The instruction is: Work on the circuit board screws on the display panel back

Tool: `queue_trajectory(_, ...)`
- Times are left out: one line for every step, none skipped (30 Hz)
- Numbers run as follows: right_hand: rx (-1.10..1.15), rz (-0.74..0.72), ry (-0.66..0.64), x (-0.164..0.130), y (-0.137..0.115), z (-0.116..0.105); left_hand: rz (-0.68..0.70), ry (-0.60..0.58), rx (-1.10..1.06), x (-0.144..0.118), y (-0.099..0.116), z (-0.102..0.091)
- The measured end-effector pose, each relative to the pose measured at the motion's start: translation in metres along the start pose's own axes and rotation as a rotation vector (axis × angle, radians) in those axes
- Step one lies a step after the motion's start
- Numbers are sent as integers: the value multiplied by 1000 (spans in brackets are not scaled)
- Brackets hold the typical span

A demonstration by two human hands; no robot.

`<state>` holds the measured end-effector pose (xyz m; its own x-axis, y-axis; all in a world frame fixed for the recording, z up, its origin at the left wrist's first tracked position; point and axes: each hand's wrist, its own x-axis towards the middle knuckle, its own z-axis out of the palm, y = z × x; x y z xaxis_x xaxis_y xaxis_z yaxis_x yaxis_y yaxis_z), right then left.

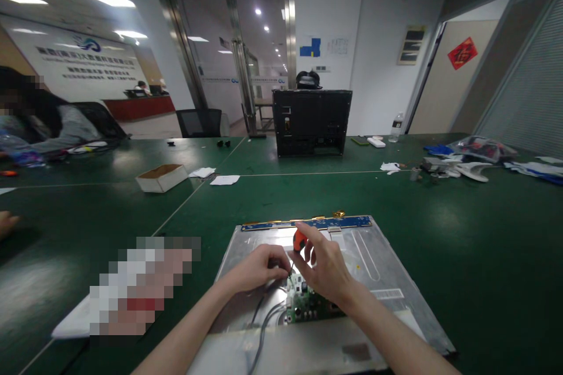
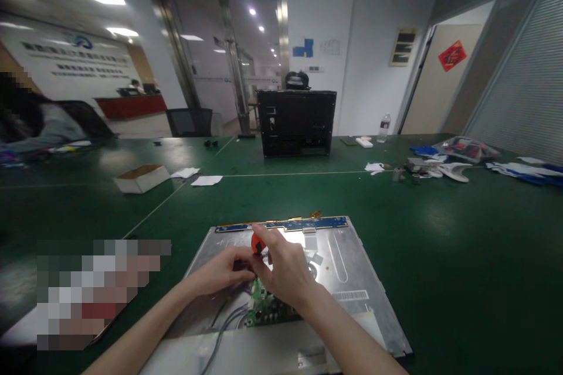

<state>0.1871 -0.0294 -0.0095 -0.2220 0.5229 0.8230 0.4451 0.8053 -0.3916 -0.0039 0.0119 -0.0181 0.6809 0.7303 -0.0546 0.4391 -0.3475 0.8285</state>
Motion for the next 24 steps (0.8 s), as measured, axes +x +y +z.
queue_trajectory(-1,1,-4,0,0,0,1,-5,-1,0,0,0)
queue_trajectory(-3,4,-7,0,-1,-1,2,-8,-3,0,0,0)
queue_trajectory(-4,10,-11,0,-2,-2,4,-12,-6,0,0,0)
queue_trajectory(-5,15,-15,0,-2,-2,5,-14,-7,0,0,0)
queue_trajectory(-3,18,-20,0,-3,-3,6,-15,-5,0,0,0)
queue_trajectory(3,21,-27,0,-4,-3,5,-14,-1,0,1,0)
queue_trajectory(12,23,-35,0,-4,-3,3,-13,5,0,1,0)
queue_trajectory(20,26,-40,0,-5,-3,-1,-11,11,0,1,0)
queue_trajectory(25,29,-45,0,-5,-3,-3,-9,16,0,1,0)
queue_trajectory(26,30,-45,0,-4,-3,-4,-10,20,0,1,0)
queue_trajectory(23,32,-42,0,-4,-3,-3,-12,21,0,1,0)
queue_trajectory(16,32,-36,0,-4,-3,-1,-13,17,0,0,0)
queue_trajectory(7,32,-30,0,-4,-3,-1,-12,9,0,0,0)
queue_trajectory(-2,29,-22,0,-4,-2,-1,-10,2,0,0,0)
queue_trajectory(-9,25,-15,0,-3,-2,-1,-6,-3,0,0,0)
queue_trajectory(-15,19,-8,0,-3,-2,-3,-1,-3,0,0,0)
queue_trajectory(-17,13,-4,1,-3,-2,-5,3,1,0,1,0)
queue_trajectory(-19,5,-1,1,-3,-2,-7,6,7,1,2,-1)
queue_trajectory(-19,-3,0,1,-3,-2,-10,9,13,1,4,-1)
queue_trajectory(-17,-8,-1,1,-3,-2,-13,12,17,1,5,-1)
queue_trajectory(-16,-12,-3,1,-3,-2,-12,14,14,0,6,-1)
queue_trajectory(-17,-14,-7,1,-3,-2,-8,16,7,0,6,-1)
queue_trajectory(-18,-14,-12,1,-4,-2,-3,17,-2,0,6,-1)
queue_trajectory(-18,-11,-16,1,-4,-3,1,16,-10,0,6,0)
